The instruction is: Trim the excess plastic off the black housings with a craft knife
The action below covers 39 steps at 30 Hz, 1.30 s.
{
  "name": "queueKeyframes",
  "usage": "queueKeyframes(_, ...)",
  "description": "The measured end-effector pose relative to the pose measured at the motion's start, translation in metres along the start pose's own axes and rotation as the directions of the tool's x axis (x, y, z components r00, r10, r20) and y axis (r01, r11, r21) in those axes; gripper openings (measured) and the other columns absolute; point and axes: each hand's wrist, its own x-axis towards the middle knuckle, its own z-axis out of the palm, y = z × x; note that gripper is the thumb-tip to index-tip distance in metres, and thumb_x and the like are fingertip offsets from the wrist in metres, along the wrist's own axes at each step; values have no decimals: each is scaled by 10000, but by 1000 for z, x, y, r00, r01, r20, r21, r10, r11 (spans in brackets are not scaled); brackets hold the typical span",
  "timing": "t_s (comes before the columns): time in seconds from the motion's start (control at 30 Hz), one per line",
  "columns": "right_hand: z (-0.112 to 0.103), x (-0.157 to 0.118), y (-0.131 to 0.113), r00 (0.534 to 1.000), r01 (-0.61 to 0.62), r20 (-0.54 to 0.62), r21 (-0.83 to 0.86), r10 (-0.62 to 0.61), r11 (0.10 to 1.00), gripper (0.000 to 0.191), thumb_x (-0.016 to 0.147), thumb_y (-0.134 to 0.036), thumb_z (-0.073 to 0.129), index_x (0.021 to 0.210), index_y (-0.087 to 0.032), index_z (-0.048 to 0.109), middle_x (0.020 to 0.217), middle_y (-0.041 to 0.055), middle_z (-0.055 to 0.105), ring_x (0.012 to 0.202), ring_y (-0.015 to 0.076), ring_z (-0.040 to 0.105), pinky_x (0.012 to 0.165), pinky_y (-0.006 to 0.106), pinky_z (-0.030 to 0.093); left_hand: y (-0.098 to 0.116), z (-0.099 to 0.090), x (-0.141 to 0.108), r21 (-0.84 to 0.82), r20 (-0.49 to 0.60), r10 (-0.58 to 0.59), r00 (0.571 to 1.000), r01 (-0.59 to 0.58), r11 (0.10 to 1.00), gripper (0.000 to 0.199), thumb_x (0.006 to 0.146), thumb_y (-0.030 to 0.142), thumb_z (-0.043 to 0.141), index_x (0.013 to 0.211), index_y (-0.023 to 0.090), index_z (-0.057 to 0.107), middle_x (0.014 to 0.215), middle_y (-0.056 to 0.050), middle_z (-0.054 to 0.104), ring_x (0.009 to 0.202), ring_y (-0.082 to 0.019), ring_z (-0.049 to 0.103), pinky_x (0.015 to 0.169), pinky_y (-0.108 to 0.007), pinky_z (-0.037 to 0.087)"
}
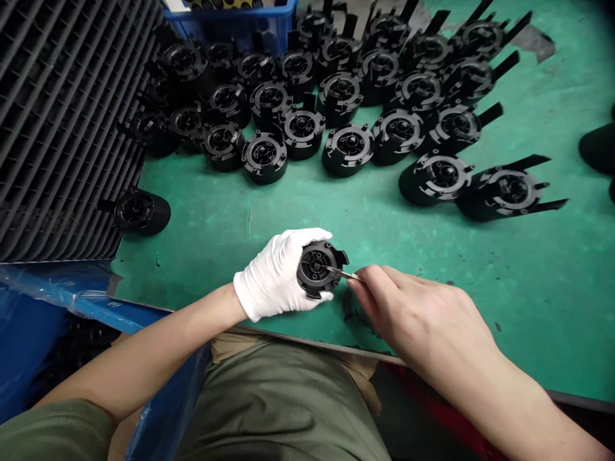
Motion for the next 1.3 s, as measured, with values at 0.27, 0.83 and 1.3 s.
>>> queueKeyframes(0.27, 1, -2, -1, 1000, 11, 25, 38, -12, 999, 394, 1204, -342, 504, 828, -229, 543, 676, -34, 550, 541, 133, 511, 559, 345, 254, -2, 3, -2, 2, 4, -25, 1000, 25, 1000, 982, 841, 501, 946, 1617, 198, 425, 1524, -201, 673, 1414, -395, 716, 1238, -562, 599)
queueKeyframes(0.83, 12, -36, 15, 985, -169, 94, 293, 148, 941, 202, 1175, -346, 591, 1275, -178, 643, 1068, 64, 777, 847, 196, 794, 652, 322, 521, 2, 16, 5, 2, 39, -13, 999, 13, 1000, 1106, 840, 684, 933, 1656, 159, 402, 1581, -248, 667, 1451, -416, 711, 1263, -566, 576)
queueKeyframes(1.3, 19, -29, 18, 999, -8, -41, 60, 11, 998, 210, 1153, -209, 599, 1315, -131, 707, 889, 31, 685, 749, 176, 596, 718, 311, 450, 2, 19, 6, -3, -7, 2, 1000, -2, 1000, 1050, 827, 728, 929, 1584, 134, 510, 1479, -234, 722, 1349, -401, 763, 1196, -563, 627)
